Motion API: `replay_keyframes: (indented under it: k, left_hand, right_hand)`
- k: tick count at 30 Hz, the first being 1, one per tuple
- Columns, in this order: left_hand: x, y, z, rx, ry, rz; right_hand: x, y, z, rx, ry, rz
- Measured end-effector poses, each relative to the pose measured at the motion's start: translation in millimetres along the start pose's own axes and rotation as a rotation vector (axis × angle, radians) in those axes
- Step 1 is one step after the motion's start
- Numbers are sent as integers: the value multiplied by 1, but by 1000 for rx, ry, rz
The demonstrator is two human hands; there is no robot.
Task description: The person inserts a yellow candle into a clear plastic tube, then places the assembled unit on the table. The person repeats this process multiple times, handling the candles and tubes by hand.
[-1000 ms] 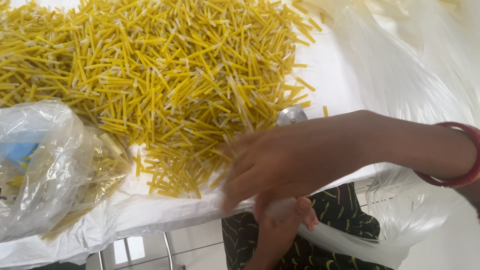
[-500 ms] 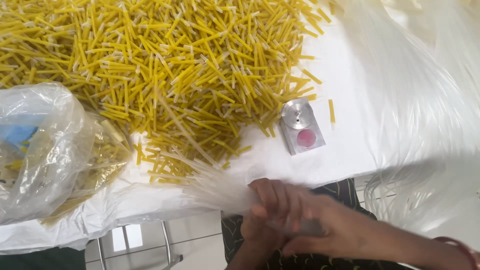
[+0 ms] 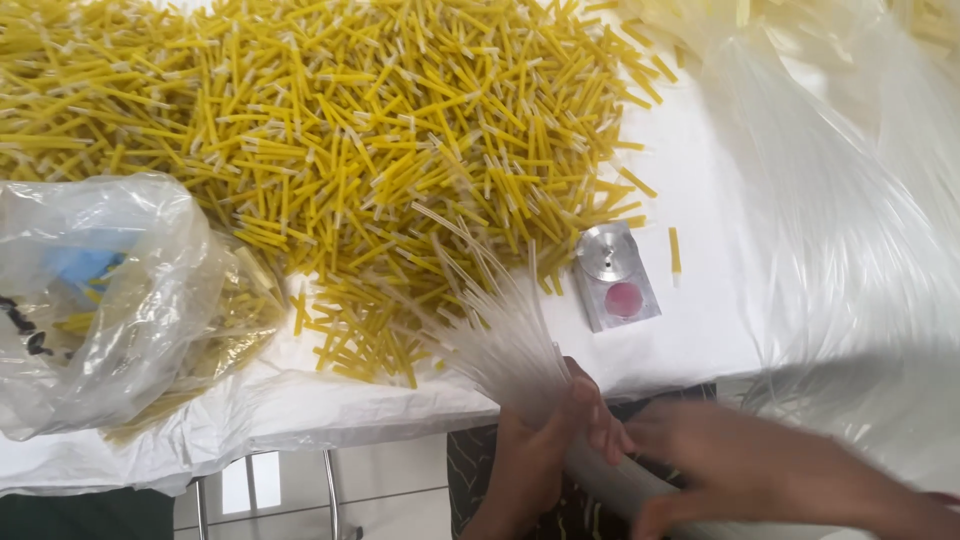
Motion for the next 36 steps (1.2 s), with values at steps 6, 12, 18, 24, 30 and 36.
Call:
replay_keyframes:
  k: [6,12,18,24,30,36]
  left_hand:
    - [-19,-18,-2,18,-6,90]
    - [-36,-28,-3,38,37,378]
    - [-35,-28,3,88,-88,192]
    - [-9,-27,-3,103,52,168]
    - [-18,-21,-3,56,-8,229]
    - [-13,-26,-10,212,-84,349]
  right_hand:
    - [46,115,8,-519,-607,38]
    - [64,116,46,-460,-213,-22]
    - [82,102,51,-322,-36,75]
    - [131,127,48,-519,228,-126]
    - [102,113,53,-400,100,-144]
    - [131,146,37,-586,260,-156]
Point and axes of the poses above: each hand's wrist, its own z-axis towards the middle knuckle, its own y-axis out of the back of the hand, x = y × z, the point moved 9 cm from there along z, towards the middle knuckle, and after that the axes turned 6 degrees about z, right-handed, at the moved point
